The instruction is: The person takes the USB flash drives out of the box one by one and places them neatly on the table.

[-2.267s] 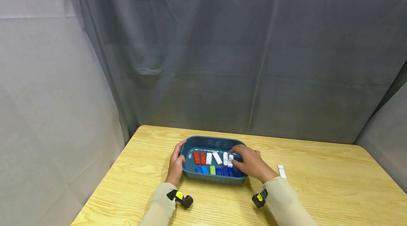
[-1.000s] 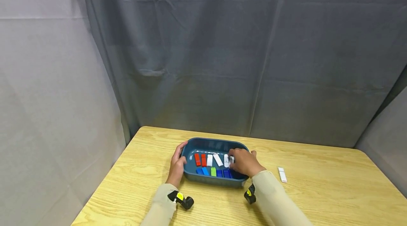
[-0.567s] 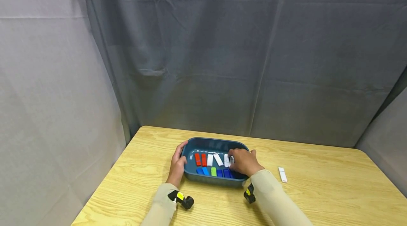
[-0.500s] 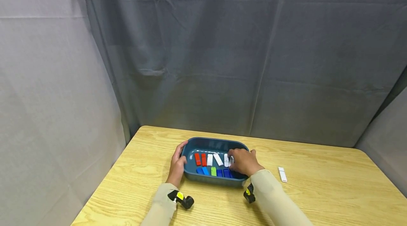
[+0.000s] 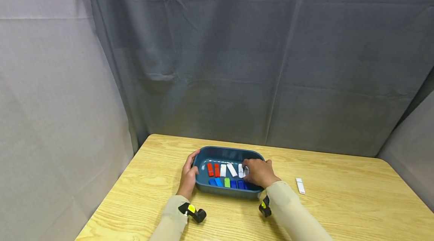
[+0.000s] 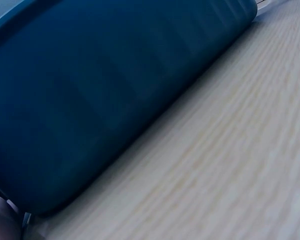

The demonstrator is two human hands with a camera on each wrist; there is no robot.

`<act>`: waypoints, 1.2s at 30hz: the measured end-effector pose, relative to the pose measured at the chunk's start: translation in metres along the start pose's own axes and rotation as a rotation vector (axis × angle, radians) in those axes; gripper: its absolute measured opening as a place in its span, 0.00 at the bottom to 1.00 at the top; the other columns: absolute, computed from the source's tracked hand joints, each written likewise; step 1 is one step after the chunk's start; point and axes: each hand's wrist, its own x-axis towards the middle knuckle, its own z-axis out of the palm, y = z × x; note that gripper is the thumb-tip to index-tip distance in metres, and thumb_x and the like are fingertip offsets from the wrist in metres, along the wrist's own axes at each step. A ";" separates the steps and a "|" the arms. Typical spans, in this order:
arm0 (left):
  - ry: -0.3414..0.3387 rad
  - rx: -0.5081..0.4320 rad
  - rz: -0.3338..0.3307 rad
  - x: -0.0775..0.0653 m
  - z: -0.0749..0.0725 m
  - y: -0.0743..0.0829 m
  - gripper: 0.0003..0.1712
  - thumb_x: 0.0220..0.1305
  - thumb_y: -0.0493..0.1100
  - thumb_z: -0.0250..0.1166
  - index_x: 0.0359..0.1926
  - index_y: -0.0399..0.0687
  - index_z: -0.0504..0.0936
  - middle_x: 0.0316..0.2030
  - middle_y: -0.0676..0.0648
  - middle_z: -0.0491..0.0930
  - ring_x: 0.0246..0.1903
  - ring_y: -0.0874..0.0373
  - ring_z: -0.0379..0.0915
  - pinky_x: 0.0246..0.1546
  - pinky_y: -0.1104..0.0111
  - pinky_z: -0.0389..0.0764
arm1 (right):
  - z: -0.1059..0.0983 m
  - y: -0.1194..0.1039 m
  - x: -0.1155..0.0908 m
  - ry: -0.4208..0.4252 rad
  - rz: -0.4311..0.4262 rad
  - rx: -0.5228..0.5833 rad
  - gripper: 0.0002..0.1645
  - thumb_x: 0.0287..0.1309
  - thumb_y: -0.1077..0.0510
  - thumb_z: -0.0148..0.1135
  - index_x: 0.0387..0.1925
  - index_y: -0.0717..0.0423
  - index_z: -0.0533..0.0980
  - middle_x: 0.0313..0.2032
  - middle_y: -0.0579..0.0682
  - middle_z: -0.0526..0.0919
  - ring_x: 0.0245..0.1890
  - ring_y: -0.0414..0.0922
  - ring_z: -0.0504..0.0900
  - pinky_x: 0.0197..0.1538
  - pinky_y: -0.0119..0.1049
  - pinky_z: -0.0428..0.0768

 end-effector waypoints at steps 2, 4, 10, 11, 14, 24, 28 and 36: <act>0.002 0.006 -0.001 0.000 0.000 0.000 0.42 0.44 0.22 0.45 0.67 0.34 0.64 0.68 0.35 0.61 0.68 0.39 0.52 0.64 0.45 0.51 | 0.001 0.000 0.000 -0.003 0.001 0.002 0.21 0.44 0.51 0.75 0.44 0.49 0.82 0.37 0.50 0.86 0.37 0.47 0.80 0.44 0.57 0.67; 0.002 0.013 0.000 0.000 0.001 0.000 0.42 0.44 0.22 0.45 0.66 0.34 0.65 0.68 0.35 0.61 0.68 0.39 0.52 0.64 0.46 0.52 | 0.002 0.000 -0.001 0.000 -0.003 0.004 0.22 0.44 0.51 0.75 0.44 0.49 0.82 0.37 0.50 0.86 0.37 0.48 0.80 0.44 0.57 0.67; 0.002 0.025 0.002 0.000 0.002 -0.002 0.42 0.44 0.22 0.45 0.67 0.34 0.65 0.68 0.35 0.61 0.67 0.39 0.54 0.63 0.47 0.53 | 0.003 0.002 -0.003 0.018 -0.011 0.004 0.21 0.44 0.52 0.75 0.43 0.49 0.82 0.37 0.50 0.86 0.38 0.48 0.81 0.43 0.57 0.67; 0.002 0.024 0.006 0.000 0.002 -0.002 0.42 0.44 0.22 0.45 0.66 0.33 0.65 0.68 0.35 0.61 0.67 0.39 0.54 0.63 0.47 0.53 | 0.003 0.003 -0.003 0.019 -0.011 0.007 0.21 0.44 0.52 0.75 0.43 0.49 0.82 0.38 0.50 0.86 0.38 0.48 0.81 0.43 0.57 0.67; 0.004 0.027 0.015 0.000 0.003 -0.002 0.41 0.44 0.22 0.45 0.66 0.33 0.65 0.68 0.35 0.62 0.67 0.38 0.54 0.64 0.46 0.53 | 0.002 0.003 -0.004 0.019 -0.009 0.028 0.21 0.45 0.52 0.75 0.44 0.49 0.81 0.39 0.50 0.86 0.40 0.49 0.81 0.44 0.59 0.66; 0.011 0.043 0.028 0.001 0.002 -0.003 0.41 0.43 0.22 0.45 0.65 0.32 0.66 0.67 0.34 0.63 0.65 0.37 0.57 0.62 0.46 0.55 | -0.005 0.003 -0.006 0.045 -0.007 0.122 0.23 0.45 0.56 0.74 0.47 0.53 0.80 0.41 0.51 0.85 0.42 0.50 0.80 0.44 0.58 0.64; 0.010 0.014 0.024 0.006 -0.001 -0.013 0.42 0.44 0.21 0.45 0.66 0.33 0.66 0.67 0.35 0.63 0.66 0.39 0.56 0.63 0.47 0.54 | -0.009 0.002 -0.010 0.048 -0.007 0.145 0.23 0.46 0.56 0.74 0.47 0.53 0.80 0.41 0.51 0.84 0.43 0.49 0.80 0.45 0.58 0.64; 0.047 0.028 0.034 0.011 -0.002 -0.030 0.42 0.44 0.23 0.45 0.66 0.40 0.68 0.67 0.40 0.65 0.65 0.43 0.59 0.61 0.52 0.56 | -0.021 0.003 -0.018 0.110 -0.043 0.174 0.24 0.47 0.57 0.73 0.49 0.53 0.80 0.44 0.52 0.84 0.43 0.50 0.80 0.44 0.55 0.63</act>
